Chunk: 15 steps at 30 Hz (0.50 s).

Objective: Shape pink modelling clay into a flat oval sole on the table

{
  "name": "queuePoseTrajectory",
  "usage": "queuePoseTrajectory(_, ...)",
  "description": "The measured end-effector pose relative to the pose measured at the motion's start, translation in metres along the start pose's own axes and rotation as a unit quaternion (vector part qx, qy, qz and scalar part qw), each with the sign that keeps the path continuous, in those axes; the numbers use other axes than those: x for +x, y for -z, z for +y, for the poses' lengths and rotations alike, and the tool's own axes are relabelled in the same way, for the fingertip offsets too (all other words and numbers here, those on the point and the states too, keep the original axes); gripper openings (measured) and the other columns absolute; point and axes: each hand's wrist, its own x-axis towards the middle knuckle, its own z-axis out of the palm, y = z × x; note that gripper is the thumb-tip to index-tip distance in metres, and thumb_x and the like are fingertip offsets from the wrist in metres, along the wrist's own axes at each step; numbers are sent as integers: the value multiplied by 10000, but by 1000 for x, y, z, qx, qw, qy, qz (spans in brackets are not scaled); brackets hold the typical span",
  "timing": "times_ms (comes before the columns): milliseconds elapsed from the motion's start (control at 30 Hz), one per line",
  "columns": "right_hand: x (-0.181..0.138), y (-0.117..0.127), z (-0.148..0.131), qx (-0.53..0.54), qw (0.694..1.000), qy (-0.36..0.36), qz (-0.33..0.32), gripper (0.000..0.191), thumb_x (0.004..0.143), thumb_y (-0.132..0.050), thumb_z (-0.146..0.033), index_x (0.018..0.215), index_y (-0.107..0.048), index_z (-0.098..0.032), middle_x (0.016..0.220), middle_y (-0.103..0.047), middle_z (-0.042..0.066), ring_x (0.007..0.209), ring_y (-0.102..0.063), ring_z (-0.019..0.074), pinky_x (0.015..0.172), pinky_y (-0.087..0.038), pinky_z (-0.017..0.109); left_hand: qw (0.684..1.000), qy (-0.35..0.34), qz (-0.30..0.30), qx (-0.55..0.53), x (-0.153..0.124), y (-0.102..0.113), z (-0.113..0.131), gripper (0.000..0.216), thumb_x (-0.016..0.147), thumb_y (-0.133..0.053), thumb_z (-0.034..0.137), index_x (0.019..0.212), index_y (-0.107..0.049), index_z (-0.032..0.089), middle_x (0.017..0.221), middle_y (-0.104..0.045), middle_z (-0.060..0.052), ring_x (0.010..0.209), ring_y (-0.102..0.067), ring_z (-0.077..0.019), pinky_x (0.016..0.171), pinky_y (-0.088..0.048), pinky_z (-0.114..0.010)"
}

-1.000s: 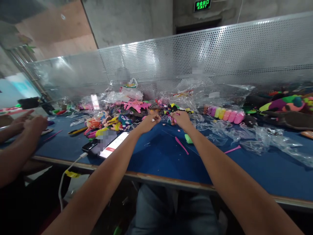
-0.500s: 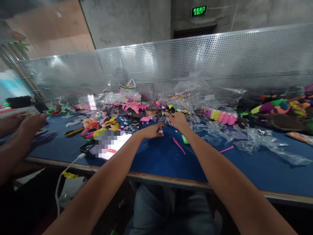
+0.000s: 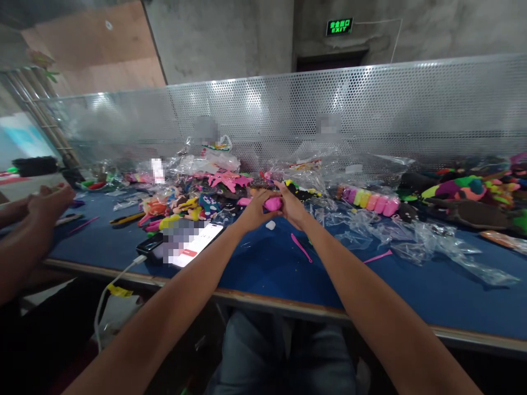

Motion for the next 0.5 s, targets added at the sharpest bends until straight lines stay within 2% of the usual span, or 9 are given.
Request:
queuePoseTrajectory(100, -2, -5, -2, -56, 998, 12, 9, 637, 933, -199, -629, 1394, -424, -252, 999, -678, 54, 725, -640, 154, 619, -543, 287, 996, 47, 49, -53, 1, -2, -2, 300, 790, -626, 240, 1087, -603, 202, 1100, -605, -79, 1087, -538, -227, 1000, -377, -369)
queuePoseTrajectory(167, -2, -4, 0, -128, 988, 72, 48, 610, 916, -286, -634, 1317, -514, -235, 1070, -664, 65, 808, -637, 177, 658, -541, 306, 985, 92, 102, -105, 3, -2, -5, 234, 761, -611, 201, 995, -603, 187, 1017, -618, -54, 1000, -562, -196, 954, -408, -343)
queuePoseTrajectory(267, -2, 0, 2, -252, 944, 181, 112, 542, 924, -340, -595, 1148, -627, -193, 1065, -669, 79, 921, -618, 212, 777, -507, 331, 948, 177, 154, -215, 6, -3, -8, 218, 658, -651, 175, 855, -558, 177, 839, -581, 4, 762, -559, -133, 747, -477, -277)
queuePoseTrajectory(367, -3, 2, 1, -312, 906, 251, 138, 490, 958, -323, -529, 1055, -649, -176, 1014, -675, 84, 957, -606, 216, 873, -454, 340, 896, 224, 173, -341, 8, -3, -4, 348, 594, -750, 235, 826, -496, 186, 709, -517, 57, 554, -486, -73, 520, -423, -202)
queuePoseTrajectory(433, -4, 1, 0, -328, 891, 281, 141, 450, 964, -338, -499, 1027, -648, -179, 1005, -665, 86, 974, -591, 218, 895, -438, 346, 868, 232, 172, -404, 8, -2, 2, 412, 592, -798, 298, 830, -478, 192, 640, -486, 76, 488, -456, -58, 461, -383, -184)
queuePoseTrajectory(500, -4, -2, -2, -341, 878, 304, 143, 413, 965, -359, -479, 1016, -649, -189, 984, -653, 86, 969, -576, 223, 898, -432, 363, 840, 242, 146, -464, 8, 0, 7, 416, 638, -795, 380, 803, -463, 192, 582, -445, 86, 444, -426, -49, 427, -349, -173)
